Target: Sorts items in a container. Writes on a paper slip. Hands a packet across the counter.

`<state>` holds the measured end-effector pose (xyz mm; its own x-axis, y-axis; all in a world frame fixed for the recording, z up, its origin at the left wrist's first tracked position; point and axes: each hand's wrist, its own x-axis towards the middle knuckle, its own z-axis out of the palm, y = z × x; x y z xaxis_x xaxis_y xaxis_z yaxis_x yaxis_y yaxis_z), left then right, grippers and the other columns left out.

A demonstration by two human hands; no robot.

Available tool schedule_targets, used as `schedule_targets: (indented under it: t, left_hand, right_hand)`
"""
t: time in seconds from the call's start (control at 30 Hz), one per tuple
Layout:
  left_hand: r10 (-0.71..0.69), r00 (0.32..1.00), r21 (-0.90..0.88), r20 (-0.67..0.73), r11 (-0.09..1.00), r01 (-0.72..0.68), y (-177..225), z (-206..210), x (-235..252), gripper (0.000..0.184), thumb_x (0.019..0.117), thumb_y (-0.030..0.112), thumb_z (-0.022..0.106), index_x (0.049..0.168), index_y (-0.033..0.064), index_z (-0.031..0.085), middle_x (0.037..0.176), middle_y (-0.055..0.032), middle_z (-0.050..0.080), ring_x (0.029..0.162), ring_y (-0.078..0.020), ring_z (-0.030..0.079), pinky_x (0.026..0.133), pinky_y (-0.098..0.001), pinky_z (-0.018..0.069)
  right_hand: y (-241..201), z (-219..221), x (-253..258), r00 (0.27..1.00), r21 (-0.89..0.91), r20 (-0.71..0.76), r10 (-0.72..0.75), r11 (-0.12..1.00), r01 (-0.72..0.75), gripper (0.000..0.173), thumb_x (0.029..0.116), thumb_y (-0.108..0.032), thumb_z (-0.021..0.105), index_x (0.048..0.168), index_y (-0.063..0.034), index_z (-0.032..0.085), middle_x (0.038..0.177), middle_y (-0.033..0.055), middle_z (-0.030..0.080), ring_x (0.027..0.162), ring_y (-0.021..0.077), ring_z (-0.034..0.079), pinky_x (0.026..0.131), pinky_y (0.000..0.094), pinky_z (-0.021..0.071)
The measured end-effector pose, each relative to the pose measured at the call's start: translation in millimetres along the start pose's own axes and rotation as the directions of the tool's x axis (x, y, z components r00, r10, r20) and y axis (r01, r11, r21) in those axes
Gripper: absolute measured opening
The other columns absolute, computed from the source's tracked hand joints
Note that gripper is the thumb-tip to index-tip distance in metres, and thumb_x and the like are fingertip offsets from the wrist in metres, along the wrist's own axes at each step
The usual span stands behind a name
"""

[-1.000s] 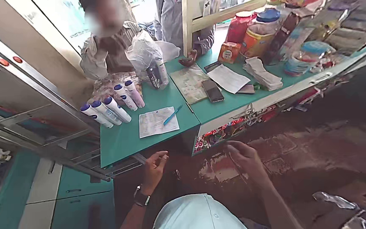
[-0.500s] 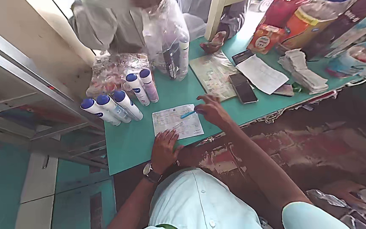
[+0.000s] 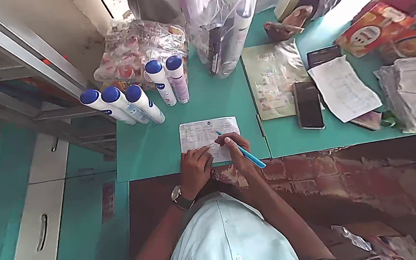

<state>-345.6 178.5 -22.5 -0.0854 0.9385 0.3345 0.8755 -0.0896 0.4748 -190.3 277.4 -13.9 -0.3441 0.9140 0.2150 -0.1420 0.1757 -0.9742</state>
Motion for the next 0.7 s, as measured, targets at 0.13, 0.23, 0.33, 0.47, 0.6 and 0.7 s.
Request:
schedule_targets:
  t: [0.13, 0.23, 0.33, 0.47, 0.6, 0.7]
  left_hand:
    - [-0.049, 0.999, 0.101, 0.004, 0.994, 0.049, 0.7, 4.9, 3.5, 0.041, 0.0981, 0.033, 0.060, 0.130, 0.0108, 0.072, 0.144, -0.0129, 0.061, 0.109, -0.0321, 0.065, 0.092, -0.0451, 0.0502]
    - [-0.062, 0.998, 0.194, 0.012, 0.979, 0.059, 2.6, 8.3, 2.9, 0.042, 0.0989, 0.034, 0.054, 0.133, 0.0141, 0.070, 0.147, -0.0068, 0.059, 0.118, -0.0310, 0.061, 0.093, -0.0470, 0.0453]
    - [-0.100, 0.995, 0.265, 0.028, 0.960, 0.089, 7.9, 10.8, 2.9, 0.044, 0.0977, 0.035, 0.049, 0.133, 0.0184, 0.069, 0.149, -0.0013, 0.059, 0.141, -0.0353, 0.049, 0.111, -0.0605, 0.0321]
    - [-0.090, 0.995, 0.308, 0.034, 0.948, 0.075, 8.2, 12.0, 7.4, 0.044, 0.0971, 0.037, 0.049, 0.130, 0.0165, 0.070, 0.148, -0.0040, 0.059, 0.138, -0.0353, 0.051, 0.110, -0.0584, 0.0351]
    - [-0.071, 0.997, 0.321, 0.016, 0.945, 0.062, 8.2, 13.9, 6.6, 0.043, 0.0958, 0.037, 0.050, 0.127, 0.0170, 0.071, 0.149, -0.0047, 0.058, 0.137, -0.0350, 0.051, 0.107, -0.0566, 0.0373]
    - [-0.046, 0.999, 0.325, 0.006, 0.945, 0.042, 7.6, 13.6, 6.6, 0.042, 0.0951, 0.035, 0.051, 0.126, 0.0149, 0.072, 0.149, -0.0065, 0.058, 0.137, -0.0366, 0.051, 0.104, -0.0568, 0.0408]
  right_hand:
    - [-0.4, 0.7, 0.1, 1.000, -0.019, 0.022, 0.004, 1.000, -0.004, 0.028, 0.1053, -0.009, 0.046, 0.113, 0.0045, 0.070, 0.090, 0.0019, 0.075, 0.083, 0.0060, 0.070, 0.080, 0.0246, 0.0586]
    - [1.6, 2.7, -0.7, 1.000, -0.076, 0.029, -0.010, 0.997, 0.013, 0.032, 0.1053, -0.013, 0.048, 0.118, 0.0063, 0.069, 0.093, 0.0035, 0.075, 0.084, 0.0047, 0.069, 0.080, 0.0230, 0.0580]
    - [4.6, 4.1, -2.8, 0.999, -0.142, 0.031, -0.041, 0.989, 0.045, 0.032, 0.1037, -0.018, 0.052, 0.115, 0.0050, 0.072, 0.093, 0.0057, 0.075, 0.084, 0.0053, 0.070, 0.080, 0.0235, 0.0579]
    - [5.0, 3.7, -2.3, 0.996, -0.122, 0.046, -0.071, 0.990, 0.076, 0.026, 0.1026, -0.015, 0.055, 0.105, 0.0034, 0.074, 0.086, 0.0029, 0.073, 0.077, 0.0014, 0.067, 0.073, 0.0194, 0.0562]
    - [4.5, 2.3, -0.5, 0.998, -0.075, 0.025, -0.065, 0.995, 0.067, 0.026, 0.1010, -0.008, 0.051, 0.109, 0.0060, 0.072, 0.086, 0.0023, 0.074, 0.077, 0.0020, 0.068, 0.074, 0.0202, 0.0578]
    - [2.1, 3.9, 1.7, 0.999, -0.054, -0.034, -0.039, 0.998, 0.037, 0.029, 0.1020, -0.008, 0.049, 0.114, 0.0060, 0.071, 0.089, 0.0019, 0.075, 0.079, 0.0034, 0.069, 0.075, 0.0215, 0.0577]
